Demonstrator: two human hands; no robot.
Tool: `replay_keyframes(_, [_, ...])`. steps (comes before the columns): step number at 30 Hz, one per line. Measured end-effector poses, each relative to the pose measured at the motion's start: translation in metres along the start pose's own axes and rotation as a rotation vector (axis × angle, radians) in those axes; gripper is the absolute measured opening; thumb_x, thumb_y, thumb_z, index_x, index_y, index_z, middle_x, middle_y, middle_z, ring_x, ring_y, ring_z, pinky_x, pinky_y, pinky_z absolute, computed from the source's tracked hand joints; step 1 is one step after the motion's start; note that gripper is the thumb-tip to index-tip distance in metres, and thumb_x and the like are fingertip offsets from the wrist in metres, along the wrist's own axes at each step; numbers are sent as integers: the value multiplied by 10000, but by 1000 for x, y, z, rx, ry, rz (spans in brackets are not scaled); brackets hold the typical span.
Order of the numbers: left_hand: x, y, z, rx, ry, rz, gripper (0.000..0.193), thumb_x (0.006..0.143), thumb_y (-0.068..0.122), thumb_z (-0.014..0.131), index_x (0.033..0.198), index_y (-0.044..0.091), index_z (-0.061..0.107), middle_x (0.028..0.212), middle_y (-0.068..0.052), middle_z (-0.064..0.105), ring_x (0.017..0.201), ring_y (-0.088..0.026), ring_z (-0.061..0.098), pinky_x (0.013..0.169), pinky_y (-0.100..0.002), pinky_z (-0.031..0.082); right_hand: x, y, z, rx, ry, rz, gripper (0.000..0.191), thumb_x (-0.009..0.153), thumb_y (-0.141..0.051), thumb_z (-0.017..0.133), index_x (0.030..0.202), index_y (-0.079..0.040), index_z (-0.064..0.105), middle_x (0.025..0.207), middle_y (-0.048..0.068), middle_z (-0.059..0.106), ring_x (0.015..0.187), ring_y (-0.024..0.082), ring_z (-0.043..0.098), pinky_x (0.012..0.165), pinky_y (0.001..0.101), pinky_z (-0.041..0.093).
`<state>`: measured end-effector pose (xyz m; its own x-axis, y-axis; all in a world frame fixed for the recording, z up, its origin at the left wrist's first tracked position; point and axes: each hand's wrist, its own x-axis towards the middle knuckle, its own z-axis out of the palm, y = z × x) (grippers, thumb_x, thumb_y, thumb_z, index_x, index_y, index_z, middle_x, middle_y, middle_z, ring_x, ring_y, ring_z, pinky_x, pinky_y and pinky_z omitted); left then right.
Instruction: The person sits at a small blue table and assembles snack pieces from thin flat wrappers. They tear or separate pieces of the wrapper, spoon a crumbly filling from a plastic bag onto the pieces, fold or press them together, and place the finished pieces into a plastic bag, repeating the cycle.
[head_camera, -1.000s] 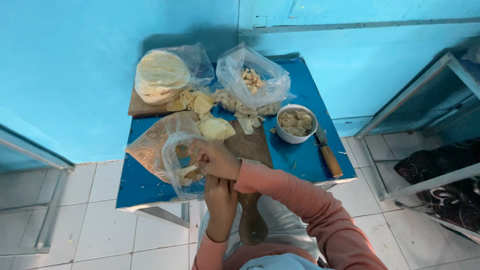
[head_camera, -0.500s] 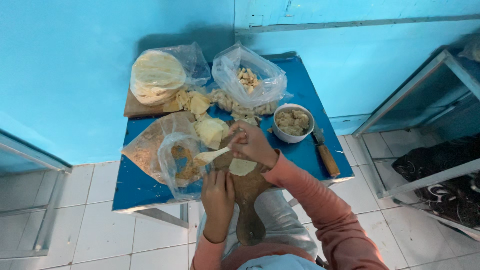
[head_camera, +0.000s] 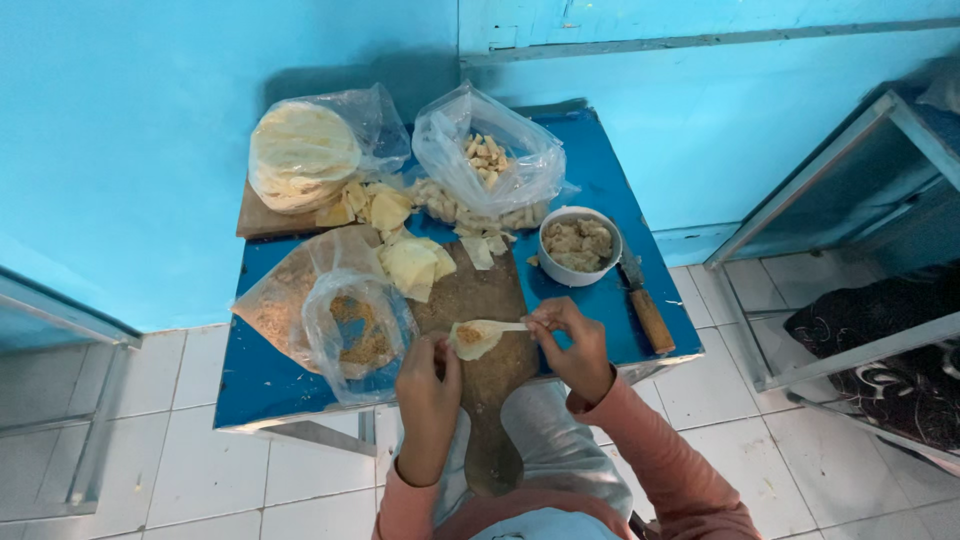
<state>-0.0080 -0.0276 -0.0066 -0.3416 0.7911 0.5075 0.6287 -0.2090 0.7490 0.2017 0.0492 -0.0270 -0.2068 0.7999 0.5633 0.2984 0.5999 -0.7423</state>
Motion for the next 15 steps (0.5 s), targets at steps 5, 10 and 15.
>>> replay_keyframes(5, [0, -4, 3, -71, -2, -42, 67, 896, 1, 686, 955, -21, 662, 860, -155, 671, 692, -254, 703, 602, -346, 554, -10, 4, 2, -72, 20, -592, 441, 987, 131, 628, 1340, 39, 381, 1138, 150, 727, 1014, 301, 755, 821, 360, 621])
replay_keyframes(10, [0, -5, 4, -44, 13, 3, 64, 901, 4, 688, 951, -18, 653, 873, -160, 661, 701, -264, 699, 607, -346, 555, -13, 6, -6, -150, -133, -673, 438, 851, 185, 593, 1212, -38, 483, 1180, 232, 716, 951, 346, 754, 745, 394, 628])
replay_keyframes(15, [-2, -6, 6, -52, 18, 20, 60, 906, 2, 686, 952, -14, 652, 882, -162, 663, 715, -269, 700, 612, -352, 552, -10, -3, -7, -167, -52, -555, 324, 907, 142, 628, 1149, -43, 519, 1144, 180, 743, 960, 312, 771, 773, 358, 623])
